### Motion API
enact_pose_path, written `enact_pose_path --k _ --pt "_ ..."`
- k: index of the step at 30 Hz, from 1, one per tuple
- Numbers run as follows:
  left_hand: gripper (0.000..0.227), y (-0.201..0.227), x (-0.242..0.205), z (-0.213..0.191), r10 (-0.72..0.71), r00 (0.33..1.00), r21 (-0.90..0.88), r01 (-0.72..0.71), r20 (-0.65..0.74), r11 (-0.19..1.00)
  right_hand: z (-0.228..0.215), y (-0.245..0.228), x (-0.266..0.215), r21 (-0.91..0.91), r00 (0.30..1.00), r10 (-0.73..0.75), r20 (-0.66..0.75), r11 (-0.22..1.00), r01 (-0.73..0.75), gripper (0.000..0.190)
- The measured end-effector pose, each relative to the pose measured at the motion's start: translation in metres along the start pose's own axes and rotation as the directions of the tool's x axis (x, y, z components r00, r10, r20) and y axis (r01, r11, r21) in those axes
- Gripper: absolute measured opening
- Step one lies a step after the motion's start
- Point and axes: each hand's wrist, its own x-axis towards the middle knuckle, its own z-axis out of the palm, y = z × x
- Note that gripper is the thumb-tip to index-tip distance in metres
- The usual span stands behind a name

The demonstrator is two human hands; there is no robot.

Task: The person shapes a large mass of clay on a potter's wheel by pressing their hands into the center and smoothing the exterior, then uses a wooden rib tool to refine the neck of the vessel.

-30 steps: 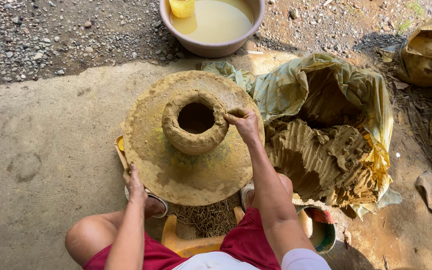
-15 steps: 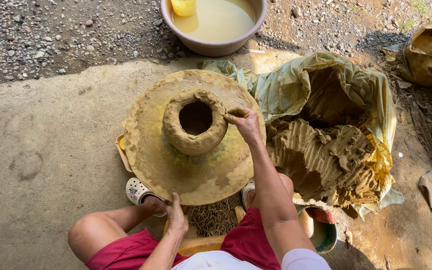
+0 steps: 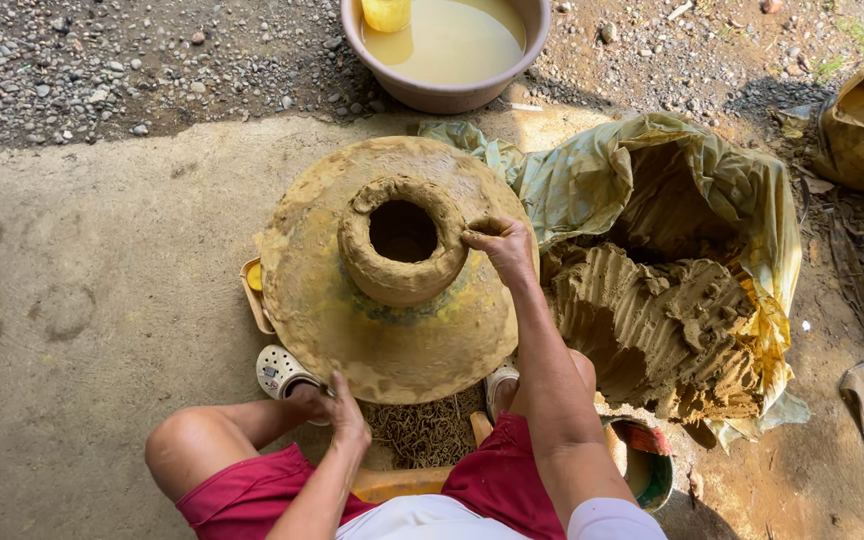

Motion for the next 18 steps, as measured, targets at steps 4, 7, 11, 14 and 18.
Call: enact_pose_path --k 4,7,11,14,18 --pt "0.105 0.019 0.002 -0.002 0.017 0.999 0.004 -0.017 0.042 1.0 -0.004 -0.009 -0.012 -0.002 0.999 -0.004 0.033 1.0 0.005 0.019" --pt "0.095 0.09 0.063 -0.01 0.228 0.974 -0.025 -0.228 0.01 0.973 -0.02 -0.026 -0.029 -0.268 0.947 0.265 0.182 0.94 -0.211 0.018" --pt "0.072 0.128 0.106 0.006 0.511 0.858 -0.108 -0.504 0.047 0.857 -0.046 -0.038 -0.043 -0.285 0.967 0.198 0.163 0.947 -0.146 0.018" --pt "0.067 0.091 0.083 0.026 0.376 0.921 -0.112 -0.386 -0.103 0.916 -0.063 -0.054 -0.042 -0.139 0.984 -0.032 0.175 0.989 0.057 0.027" --pt "0.059 0.045 0.052 0.043 0.28 0.904 0.011 -0.293 -0.323 0.956 -0.041 -0.082 -0.063 0.114 0.994 -0.044 0.101 0.993 0.032 0.043"
